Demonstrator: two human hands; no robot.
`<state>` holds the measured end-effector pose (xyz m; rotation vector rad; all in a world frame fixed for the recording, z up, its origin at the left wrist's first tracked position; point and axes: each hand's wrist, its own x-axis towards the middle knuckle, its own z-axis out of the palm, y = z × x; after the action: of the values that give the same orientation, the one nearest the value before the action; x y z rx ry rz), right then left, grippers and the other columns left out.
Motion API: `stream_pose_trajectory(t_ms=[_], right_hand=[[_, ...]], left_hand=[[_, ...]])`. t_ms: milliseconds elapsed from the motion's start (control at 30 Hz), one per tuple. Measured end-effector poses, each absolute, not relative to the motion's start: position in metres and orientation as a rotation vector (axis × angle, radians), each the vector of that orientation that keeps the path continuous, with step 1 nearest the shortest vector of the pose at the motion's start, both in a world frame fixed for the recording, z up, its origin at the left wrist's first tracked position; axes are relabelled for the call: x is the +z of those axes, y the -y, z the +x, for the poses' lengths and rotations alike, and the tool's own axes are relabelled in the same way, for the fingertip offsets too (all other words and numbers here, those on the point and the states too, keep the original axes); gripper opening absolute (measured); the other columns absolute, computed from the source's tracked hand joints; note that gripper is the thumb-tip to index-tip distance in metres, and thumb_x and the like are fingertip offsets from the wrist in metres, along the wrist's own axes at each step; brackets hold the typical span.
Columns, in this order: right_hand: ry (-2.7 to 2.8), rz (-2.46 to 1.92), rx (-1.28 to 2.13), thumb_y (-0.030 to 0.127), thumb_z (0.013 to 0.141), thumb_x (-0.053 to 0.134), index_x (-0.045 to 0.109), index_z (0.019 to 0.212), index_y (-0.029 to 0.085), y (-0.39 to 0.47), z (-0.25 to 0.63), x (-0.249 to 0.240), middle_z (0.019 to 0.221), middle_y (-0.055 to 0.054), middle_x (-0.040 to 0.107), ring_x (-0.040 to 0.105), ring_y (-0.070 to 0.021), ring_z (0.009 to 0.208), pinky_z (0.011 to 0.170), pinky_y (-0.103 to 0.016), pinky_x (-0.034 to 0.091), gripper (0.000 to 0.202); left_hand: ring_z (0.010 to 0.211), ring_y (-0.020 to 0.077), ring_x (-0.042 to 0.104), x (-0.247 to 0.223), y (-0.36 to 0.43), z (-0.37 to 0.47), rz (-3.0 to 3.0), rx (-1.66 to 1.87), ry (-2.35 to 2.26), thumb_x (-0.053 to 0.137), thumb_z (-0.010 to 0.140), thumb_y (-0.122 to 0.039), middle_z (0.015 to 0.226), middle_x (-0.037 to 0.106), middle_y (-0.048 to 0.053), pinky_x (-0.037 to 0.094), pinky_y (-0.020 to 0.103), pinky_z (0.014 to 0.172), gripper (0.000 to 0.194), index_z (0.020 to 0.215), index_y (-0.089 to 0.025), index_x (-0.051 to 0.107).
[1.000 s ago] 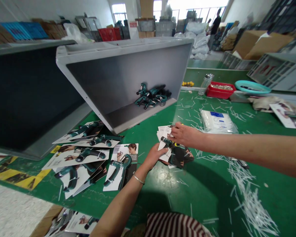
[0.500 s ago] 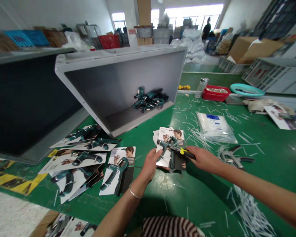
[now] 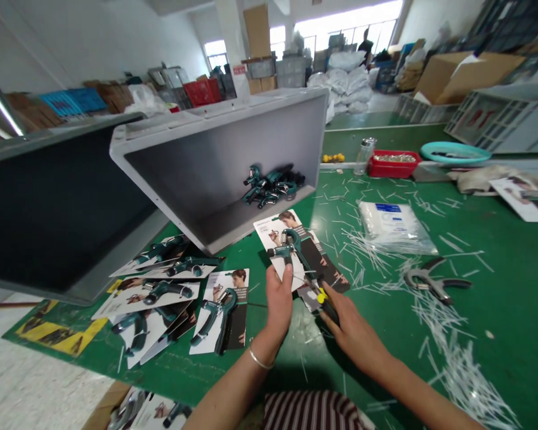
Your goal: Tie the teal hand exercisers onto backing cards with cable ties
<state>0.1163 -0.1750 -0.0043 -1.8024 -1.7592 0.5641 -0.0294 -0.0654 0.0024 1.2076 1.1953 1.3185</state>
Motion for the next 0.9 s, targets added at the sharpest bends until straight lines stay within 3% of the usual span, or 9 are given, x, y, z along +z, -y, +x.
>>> stream_pose_trajectory(t_ms=[267,433,700,900], right_hand=[[1.643,-1.79,0.434,0.038,0.098,0.044,0.026,0.152,0.025,0.174,0.089,-0.014,0.143,-0.01,0.05,0.049,-0.0278,0.128,0.109,-0.049,0.041,0.059],[1.596,-1.81,0.438,0.04,0.096,0.046,0.037,0.146,0.022,0.174,0.085,-0.017,0.133,-0.013,0.056,0.053,-0.0288,0.122,0.106,-0.05,0.043,0.053],[1.538,-1.646,0.705,0.039,0.097,0.045,0.057,0.12,0.018,0.178,0.087,-0.014,0.118,-0.012,0.067,0.064,-0.0262,0.109,0.099,-0.043,0.05,0.034],[1.839,-1.552,0.748,0.036,0.094,0.046,0.059,0.122,0.026,0.219,0.105,-0.019,0.122,-0.011,0.067,0.065,-0.028,0.112,0.098,-0.045,0.052,0.033]], left_hand=[[0.107,0.0209,0.061,0.006,0.078,-0.027,1.253,1.351,-1.227,0.054,0.094,-0.04,0.114,0.065,0.009,0.044,0.034,0.097,0.028,0.112,-0.019,0.055],[0.108,0.0208,0.06,0.002,0.079,-0.028,1.233,1.334,-1.218,0.054,0.093,-0.04,0.116,0.065,0.009,0.044,0.035,0.098,0.029,0.112,-0.019,0.054],[0.1,0.0207,0.062,0.008,0.086,-0.031,1.19,1.27,-1.169,0.053,0.093,-0.045,0.109,0.067,0.009,0.046,0.035,0.093,0.031,0.106,-0.017,0.056],[0.095,0.022,0.062,0.004,0.081,-0.042,1.195,1.239,-1.215,0.06,0.088,-0.043,0.101,0.068,0.009,0.048,0.034,0.087,0.03,0.101,-0.016,0.06]])
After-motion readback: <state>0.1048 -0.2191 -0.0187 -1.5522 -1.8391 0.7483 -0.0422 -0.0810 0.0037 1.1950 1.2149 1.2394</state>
